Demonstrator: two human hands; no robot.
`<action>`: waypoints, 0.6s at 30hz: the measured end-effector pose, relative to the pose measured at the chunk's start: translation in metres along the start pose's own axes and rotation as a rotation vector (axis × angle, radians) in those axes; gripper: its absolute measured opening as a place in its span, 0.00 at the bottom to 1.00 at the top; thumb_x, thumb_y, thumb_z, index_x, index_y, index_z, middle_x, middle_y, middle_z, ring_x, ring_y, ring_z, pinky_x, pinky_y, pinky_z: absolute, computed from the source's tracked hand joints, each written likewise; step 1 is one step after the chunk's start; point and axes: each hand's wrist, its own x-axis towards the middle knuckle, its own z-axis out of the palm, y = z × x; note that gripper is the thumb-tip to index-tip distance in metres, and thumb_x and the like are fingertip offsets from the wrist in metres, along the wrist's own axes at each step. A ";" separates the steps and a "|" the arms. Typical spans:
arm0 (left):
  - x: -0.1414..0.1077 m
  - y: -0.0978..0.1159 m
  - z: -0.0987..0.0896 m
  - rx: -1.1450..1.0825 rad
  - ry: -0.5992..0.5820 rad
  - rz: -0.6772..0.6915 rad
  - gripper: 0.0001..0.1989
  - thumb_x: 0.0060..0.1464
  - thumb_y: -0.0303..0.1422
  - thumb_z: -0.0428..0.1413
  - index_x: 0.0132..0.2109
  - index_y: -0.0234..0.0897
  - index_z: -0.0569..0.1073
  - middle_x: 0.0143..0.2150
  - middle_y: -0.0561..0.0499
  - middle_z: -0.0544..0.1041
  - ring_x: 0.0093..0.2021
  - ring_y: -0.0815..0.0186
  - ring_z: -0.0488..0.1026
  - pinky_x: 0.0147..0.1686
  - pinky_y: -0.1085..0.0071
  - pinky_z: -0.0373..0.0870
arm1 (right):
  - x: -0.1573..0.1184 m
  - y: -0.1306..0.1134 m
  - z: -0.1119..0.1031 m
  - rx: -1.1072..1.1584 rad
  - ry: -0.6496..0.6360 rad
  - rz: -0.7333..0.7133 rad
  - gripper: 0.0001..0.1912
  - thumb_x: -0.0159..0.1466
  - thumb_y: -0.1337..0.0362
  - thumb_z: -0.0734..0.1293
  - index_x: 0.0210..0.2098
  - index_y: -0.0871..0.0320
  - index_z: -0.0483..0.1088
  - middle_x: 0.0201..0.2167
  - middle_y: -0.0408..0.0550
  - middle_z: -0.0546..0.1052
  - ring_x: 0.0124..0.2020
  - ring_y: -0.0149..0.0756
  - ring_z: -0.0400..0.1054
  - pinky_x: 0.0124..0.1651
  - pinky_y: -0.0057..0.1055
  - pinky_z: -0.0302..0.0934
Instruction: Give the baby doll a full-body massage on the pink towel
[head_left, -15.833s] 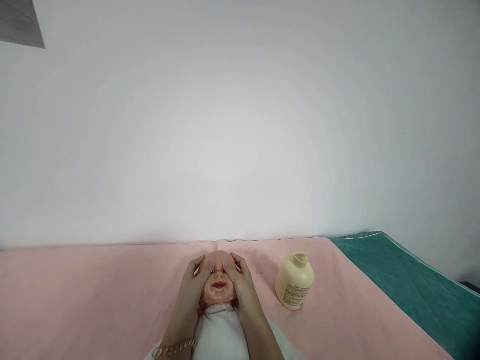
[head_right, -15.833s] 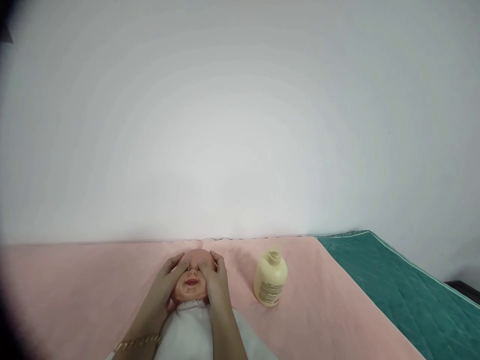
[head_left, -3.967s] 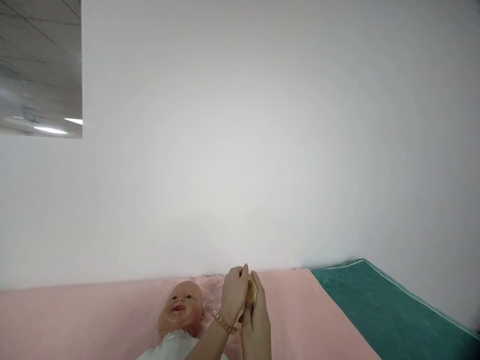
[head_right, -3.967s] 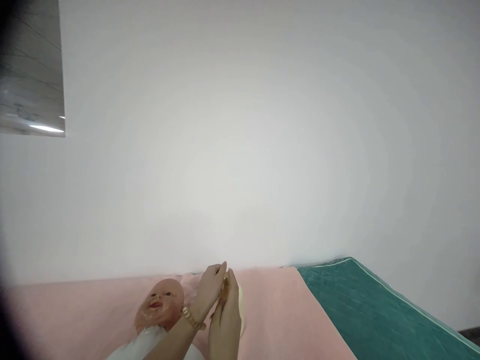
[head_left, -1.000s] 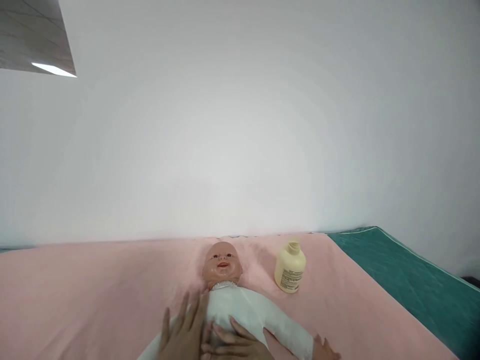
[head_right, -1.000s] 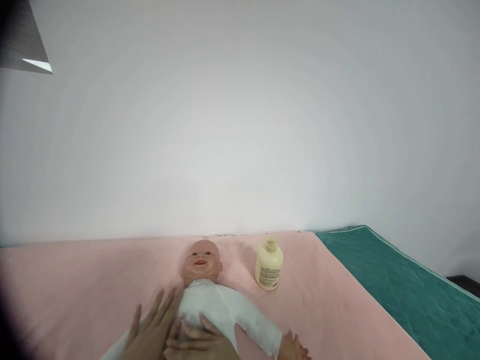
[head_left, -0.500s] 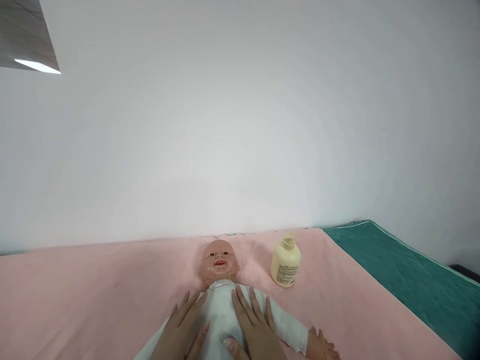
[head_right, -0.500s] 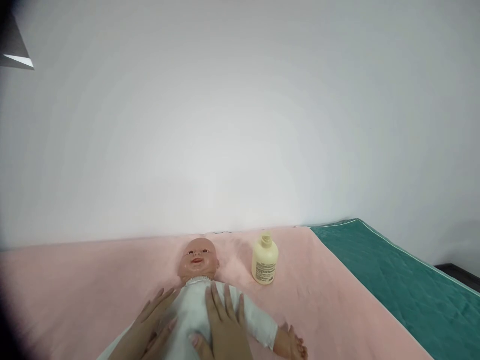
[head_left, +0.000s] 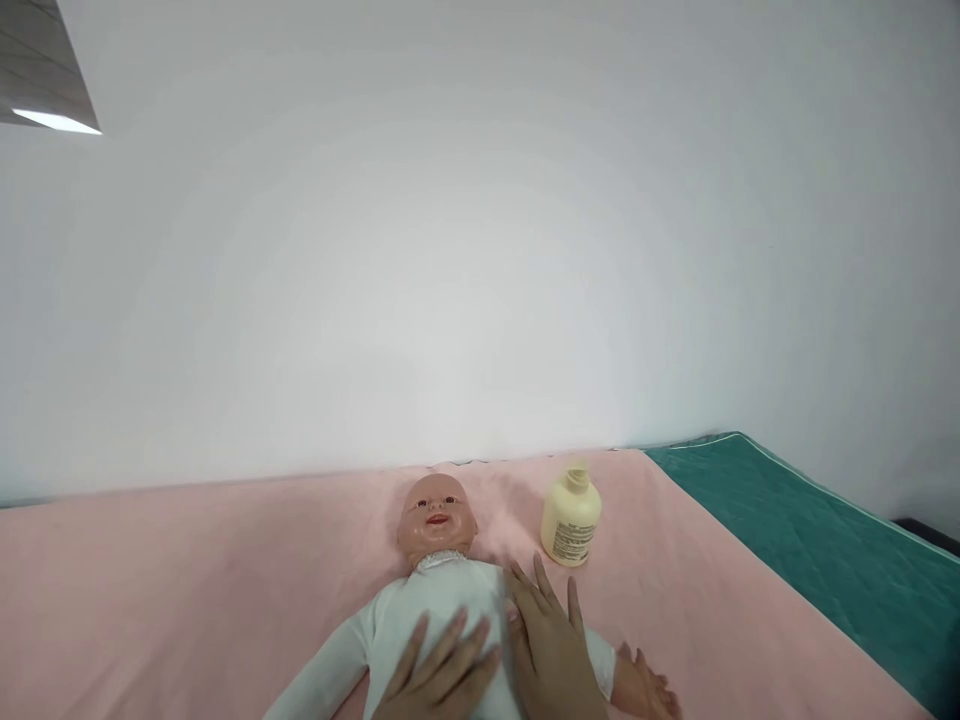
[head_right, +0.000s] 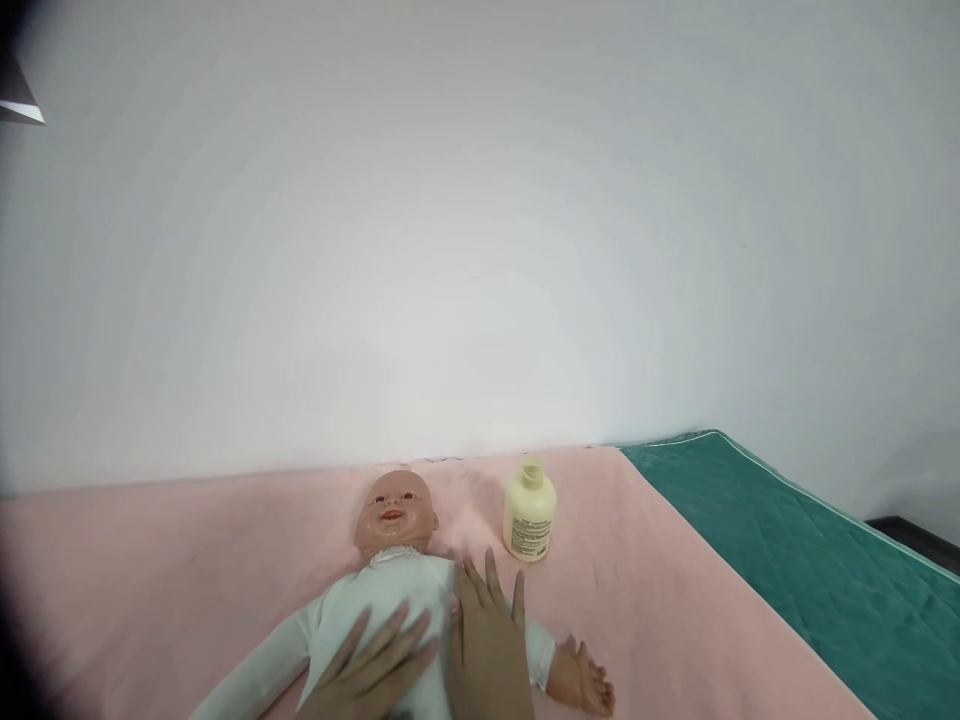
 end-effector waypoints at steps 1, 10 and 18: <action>0.000 -0.003 -0.001 0.026 0.000 -0.064 0.33 0.62 0.43 0.49 0.68 0.48 0.44 0.62 0.56 0.67 0.58 0.66 0.70 0.55 0.72 0.69 | -0.001 -0.001 -0.001 0.038 0.023 -0.006 0.25 0.69 0.63 0.50 0.61 0.60 0.66 0.61 0.52 0.65 0.66 0.56 0.50 0.64 0.68 0.42; -0.006 -0.017 -0.030 0.057 -0.468 -0.818 0.24 0.61 0.30 0.39 0.63 0.39 0.62 0.66 0.50 0.57 0.66 0.49 0.57 0.60 0.36 0.55 | -0.002 -0.023 0.001 0.499 -0.233 -0.616 0.17 0.71 0.56 0.60 0.59 0.43 0.66 0.52 0.38 0.75 0.59 0.33 0.64 0.68 0.40 0.43; -0.045 -0.028 0.002 0.370 -0.255 -0.645 0.26 0.58 0.24 0.39 0.59 0.41 0.69 0.64 0.50 0.64 0.64 0.47 0.61 0.59 0.30 0.50 | 0.005 -0.018 0.014 0.234 -0.331 -0.471 0.29 0.70 0.48 0.59 0.66 0.49 0.53 0.66 0.42 0.55 0.68 0.49 0.41 0.66 0.61 0.30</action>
